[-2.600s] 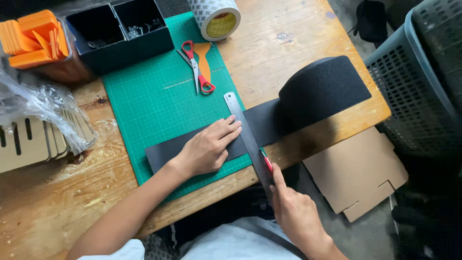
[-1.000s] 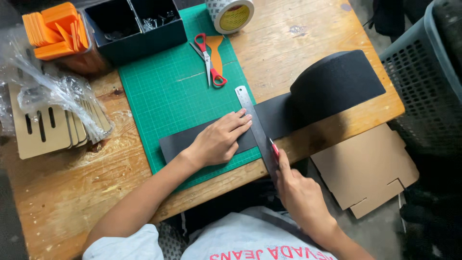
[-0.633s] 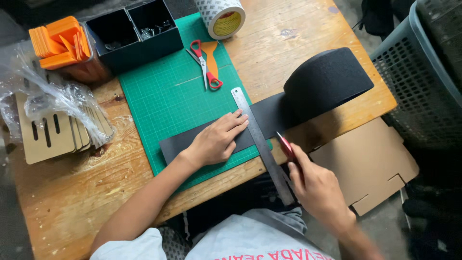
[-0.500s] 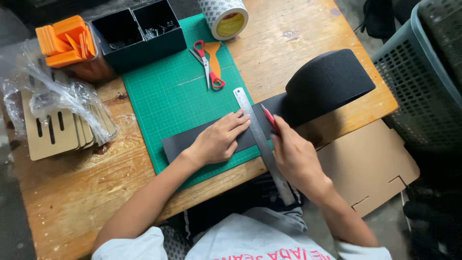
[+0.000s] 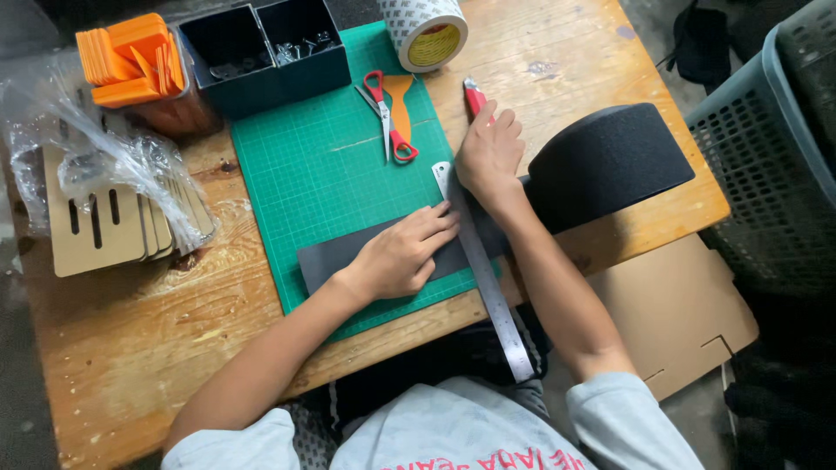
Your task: The person measures and cuts a black foam sheet using a ruler and utility knife. They then unroll double-sided tape, cut a strip with scissors, and smooth it onto a white backing sheet using an orange squeegee.
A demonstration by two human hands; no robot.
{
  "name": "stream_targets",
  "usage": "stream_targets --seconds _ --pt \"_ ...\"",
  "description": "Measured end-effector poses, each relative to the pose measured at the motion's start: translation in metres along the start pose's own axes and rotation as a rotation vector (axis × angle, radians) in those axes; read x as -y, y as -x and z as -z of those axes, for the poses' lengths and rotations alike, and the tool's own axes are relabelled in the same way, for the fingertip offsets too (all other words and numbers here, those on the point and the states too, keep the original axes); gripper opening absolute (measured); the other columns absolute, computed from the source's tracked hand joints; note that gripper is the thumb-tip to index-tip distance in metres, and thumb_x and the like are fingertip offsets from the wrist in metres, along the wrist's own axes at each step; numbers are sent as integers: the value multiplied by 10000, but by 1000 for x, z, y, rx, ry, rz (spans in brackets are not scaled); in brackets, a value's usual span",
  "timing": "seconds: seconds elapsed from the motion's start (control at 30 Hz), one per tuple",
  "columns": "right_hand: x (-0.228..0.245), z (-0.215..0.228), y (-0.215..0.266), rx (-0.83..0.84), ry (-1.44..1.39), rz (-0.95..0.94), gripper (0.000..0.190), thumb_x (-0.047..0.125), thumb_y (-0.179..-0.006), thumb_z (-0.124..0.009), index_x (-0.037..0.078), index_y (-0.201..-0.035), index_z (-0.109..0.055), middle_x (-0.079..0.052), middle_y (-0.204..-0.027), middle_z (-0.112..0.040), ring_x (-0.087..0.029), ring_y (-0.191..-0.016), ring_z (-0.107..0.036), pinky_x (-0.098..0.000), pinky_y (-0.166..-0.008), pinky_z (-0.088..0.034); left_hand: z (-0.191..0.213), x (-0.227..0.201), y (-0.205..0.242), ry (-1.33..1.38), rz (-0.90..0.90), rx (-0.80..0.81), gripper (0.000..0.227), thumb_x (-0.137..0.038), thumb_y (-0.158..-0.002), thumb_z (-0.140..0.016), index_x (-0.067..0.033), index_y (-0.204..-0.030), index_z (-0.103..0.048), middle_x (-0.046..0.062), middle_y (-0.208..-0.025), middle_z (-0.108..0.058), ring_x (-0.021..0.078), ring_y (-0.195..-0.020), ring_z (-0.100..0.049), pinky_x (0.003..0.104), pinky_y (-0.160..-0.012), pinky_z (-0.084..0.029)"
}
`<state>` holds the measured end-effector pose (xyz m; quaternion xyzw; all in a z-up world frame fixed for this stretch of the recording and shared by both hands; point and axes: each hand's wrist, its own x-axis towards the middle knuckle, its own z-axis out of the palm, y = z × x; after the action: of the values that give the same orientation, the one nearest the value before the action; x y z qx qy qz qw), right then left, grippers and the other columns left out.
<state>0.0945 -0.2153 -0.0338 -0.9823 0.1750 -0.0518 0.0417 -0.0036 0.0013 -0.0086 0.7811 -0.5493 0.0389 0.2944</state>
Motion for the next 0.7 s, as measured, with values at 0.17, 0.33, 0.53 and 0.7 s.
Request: stream_targets --seconds 0.17,0.33,0.53,0.7 --pt "-5 -52 -41 -155 -40 -43 501 34 -869 -587 -136 -1309 -417 -196 -1073 -467 -415 -975 -561 -513 -715 -572 1 -1 0 -4 6 -5 597 -39 -766 -514 -10 -1360 -565 138 -1435 -547 336 -1419 -445 439 -1208 -340" --pt "8 20 10 -20 -13 -24 683 9 -852 -636 -158 -1435 -323 -236 -1185 -460 -413 -1089 -464 -495 -835 -510 4 -3 -1 -1 4 -12 574 -38 -773 -502 -12 -1341 -578 133 -1405 -567 330 -1411 -456 439 -1201 -346" --pt "-27 96 194 -274 -4 369 407 365 -906 -698 65 -1153 -576 -78 -894 -492 -288 -811 -594 -368 -684 -510 -1 1 1 50 -4 -34 590 -36 -785 -529 0 -1372 -569 163 -1421 -568 343 -1403 -473 441 -1202 -354" --pt "-57 105 252 298 -156 62 555 498 -911 -611 196 -1358 -478 -129 -1082 -498 -403 -919 -622 -568 -564 -544 8 2 -1 135 -50 10 632 43 -780 -551 77 -1408 -480 254 -1474 -486 435 -1438 -388 529 -1206 -338"
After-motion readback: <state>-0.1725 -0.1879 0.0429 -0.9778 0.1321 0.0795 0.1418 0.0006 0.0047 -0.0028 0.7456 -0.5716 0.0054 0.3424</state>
